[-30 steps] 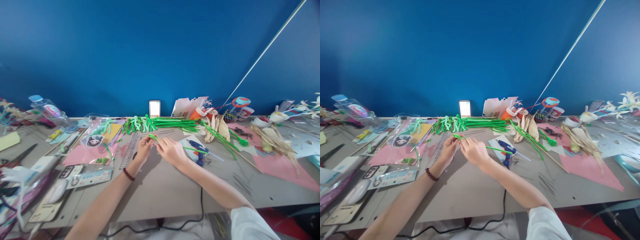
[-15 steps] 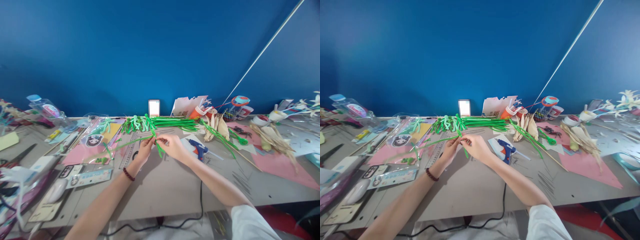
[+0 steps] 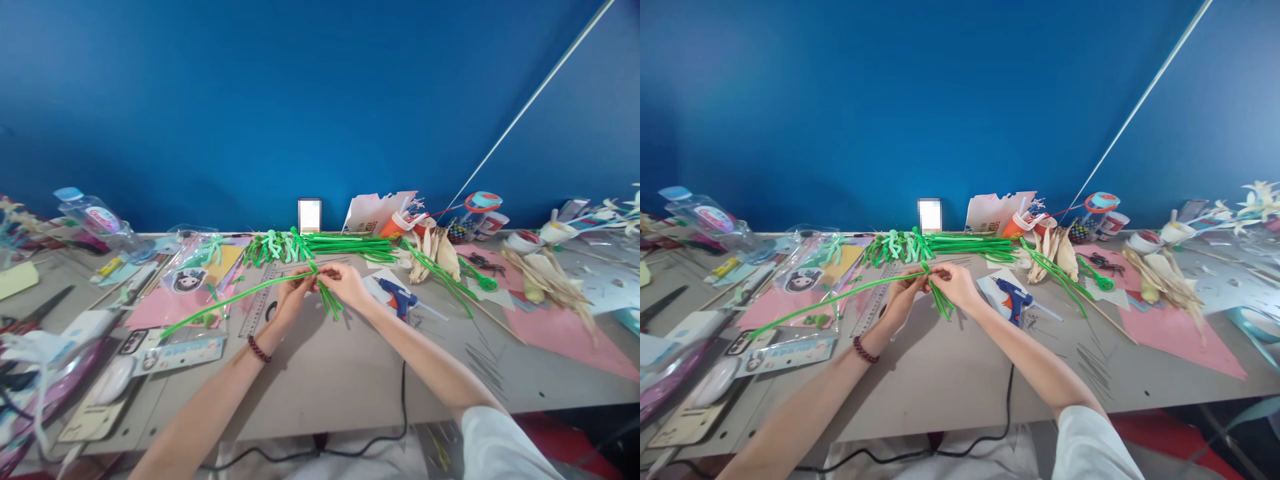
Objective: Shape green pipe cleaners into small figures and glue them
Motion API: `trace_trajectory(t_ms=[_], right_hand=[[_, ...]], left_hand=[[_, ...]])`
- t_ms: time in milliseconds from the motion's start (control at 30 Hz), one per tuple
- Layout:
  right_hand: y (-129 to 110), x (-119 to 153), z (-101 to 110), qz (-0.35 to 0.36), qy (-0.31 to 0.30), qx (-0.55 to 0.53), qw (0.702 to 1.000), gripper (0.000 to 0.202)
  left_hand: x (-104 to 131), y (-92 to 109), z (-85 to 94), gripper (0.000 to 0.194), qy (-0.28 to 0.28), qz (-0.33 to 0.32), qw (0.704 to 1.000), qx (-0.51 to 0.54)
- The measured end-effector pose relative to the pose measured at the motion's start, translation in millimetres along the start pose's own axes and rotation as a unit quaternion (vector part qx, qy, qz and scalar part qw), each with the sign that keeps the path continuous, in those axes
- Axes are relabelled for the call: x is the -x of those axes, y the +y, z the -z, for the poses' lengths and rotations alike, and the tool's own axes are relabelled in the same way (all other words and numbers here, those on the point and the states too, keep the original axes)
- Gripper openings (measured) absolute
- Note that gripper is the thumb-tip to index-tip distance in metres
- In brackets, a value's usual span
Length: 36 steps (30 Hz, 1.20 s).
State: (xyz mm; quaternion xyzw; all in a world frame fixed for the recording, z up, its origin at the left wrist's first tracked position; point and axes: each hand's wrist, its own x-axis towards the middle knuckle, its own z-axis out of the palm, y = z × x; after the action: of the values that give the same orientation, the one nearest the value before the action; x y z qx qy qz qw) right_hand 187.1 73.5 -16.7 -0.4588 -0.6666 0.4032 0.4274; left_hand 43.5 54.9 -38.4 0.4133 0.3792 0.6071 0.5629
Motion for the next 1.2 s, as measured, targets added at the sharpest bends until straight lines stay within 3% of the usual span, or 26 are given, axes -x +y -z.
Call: trace_trajectory(t_ms=[300,433,800,1033,1200], right_hand=[[1,0,-6,-0.071,-0.008,-0.115,0.991,0.02],[1,0,-7,-0.088,-0.013,-0.136,0.987,0.017],[-4,-1,-3,-0.047,-0.007,-0.15,0.987,0.021],[-4,-1,-5,-0.05,-0.032,-0.214,0.975,0.034],[0,-5,-3,-0.086,-0.017,-0.242,0.966,0.036]], left_hand=[[0,-2,0.0,0.019,0.053,-0.026,0.998,-0.023],[1,-2,-0.8,0.016,0.045,-0.02,0.999,-0.016],[5,1,-2.8,0.019,0.014,-0.041,0.998,-0.051],[6,0,3.6,0.01,0.045,-0.174,0.966,-0.185],[2,1,5.3,0.009,-0.003,-0.225,0.945,-0.237]])
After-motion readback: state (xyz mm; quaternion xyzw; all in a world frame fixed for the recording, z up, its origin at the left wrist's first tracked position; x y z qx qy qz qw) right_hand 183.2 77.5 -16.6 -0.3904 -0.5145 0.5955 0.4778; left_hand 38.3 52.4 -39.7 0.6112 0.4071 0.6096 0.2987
